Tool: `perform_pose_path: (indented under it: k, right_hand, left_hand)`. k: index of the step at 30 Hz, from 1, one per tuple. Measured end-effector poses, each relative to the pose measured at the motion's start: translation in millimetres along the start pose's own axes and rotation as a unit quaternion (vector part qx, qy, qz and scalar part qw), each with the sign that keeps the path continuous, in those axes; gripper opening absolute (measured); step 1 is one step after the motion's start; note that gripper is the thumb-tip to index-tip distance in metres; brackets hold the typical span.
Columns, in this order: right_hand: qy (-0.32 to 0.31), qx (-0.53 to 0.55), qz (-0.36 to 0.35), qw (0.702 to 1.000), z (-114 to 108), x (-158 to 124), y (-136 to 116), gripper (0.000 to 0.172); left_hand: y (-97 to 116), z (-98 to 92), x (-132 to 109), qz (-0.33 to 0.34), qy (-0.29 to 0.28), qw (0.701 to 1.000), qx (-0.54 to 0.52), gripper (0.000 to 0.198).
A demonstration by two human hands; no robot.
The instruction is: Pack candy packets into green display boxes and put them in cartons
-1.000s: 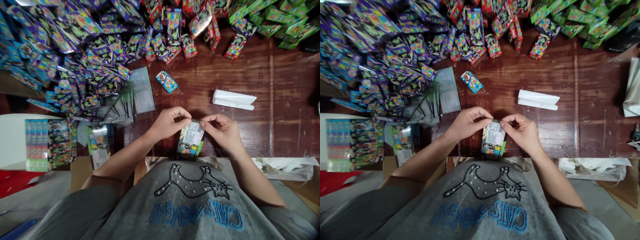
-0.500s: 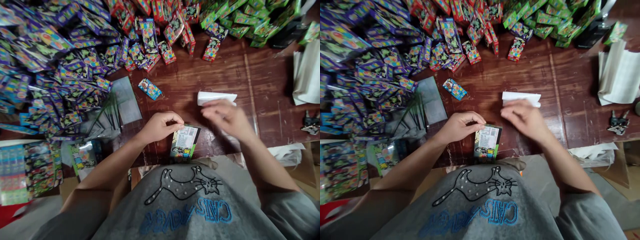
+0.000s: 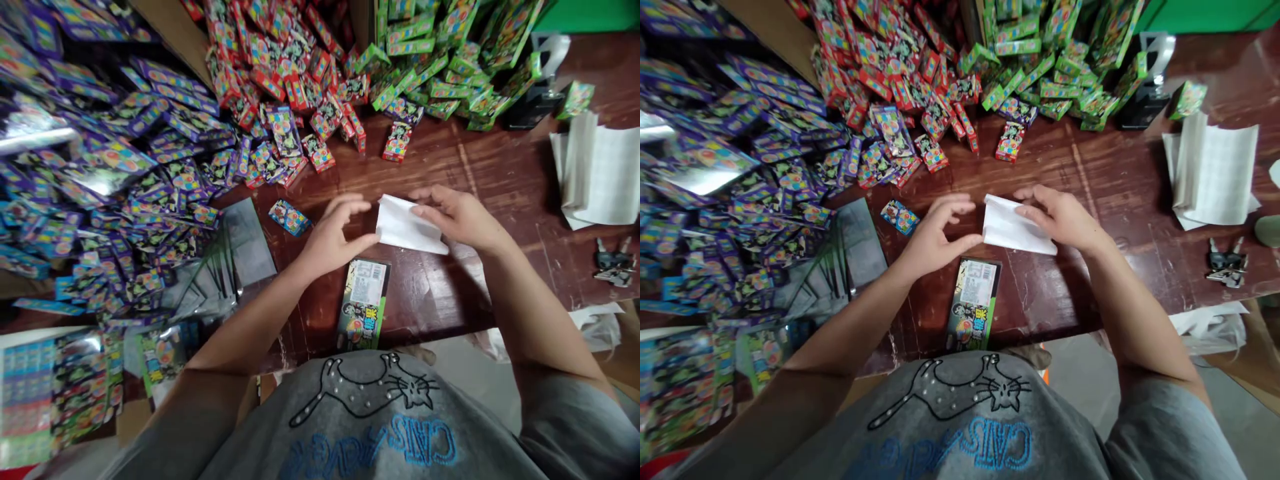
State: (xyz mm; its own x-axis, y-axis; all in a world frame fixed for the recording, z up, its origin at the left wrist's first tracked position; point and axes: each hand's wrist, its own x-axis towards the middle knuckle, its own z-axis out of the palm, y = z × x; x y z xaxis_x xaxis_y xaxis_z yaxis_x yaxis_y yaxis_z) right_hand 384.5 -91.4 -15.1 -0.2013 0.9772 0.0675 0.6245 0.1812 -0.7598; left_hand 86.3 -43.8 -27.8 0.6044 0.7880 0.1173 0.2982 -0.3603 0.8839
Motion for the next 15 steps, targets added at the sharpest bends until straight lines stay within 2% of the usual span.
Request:
perform_pose_path:
  k: [2,3,6,10,15]
  right_hand:
    - [-0.006,0.042,-0.016,0.999,-2,6,-5,0.039]
    - [-0.015,0.054,-0.025,0.998,-2,9,-8,0.039]
    - [-0.019,0.055,-0.037,0.998,-2,15,-15,0.04]
    - [0.034,-0.003,-0.049,0.998,-2,22,-28,0.043]
    - [0.009,-0.021,-0.095,0.995,-2,35,-43,0.034]
  left_hand:
    - [-4,2.9,20,-0.02,0.026,0.996,-0.085,0.07]
    - [-5,5.2,28,-0.035,0.016,0.99,-0.139,0.072]
    - [-3,13.5,43,-0.084,-0.01,0.963,-0.255,0.049]
    - [6,21.8,43,-0.119,0.033,0.962,-0.245,0.036]
    - [8,23.7,38,-0.103,0.037,0.969,-0.22,0.035]
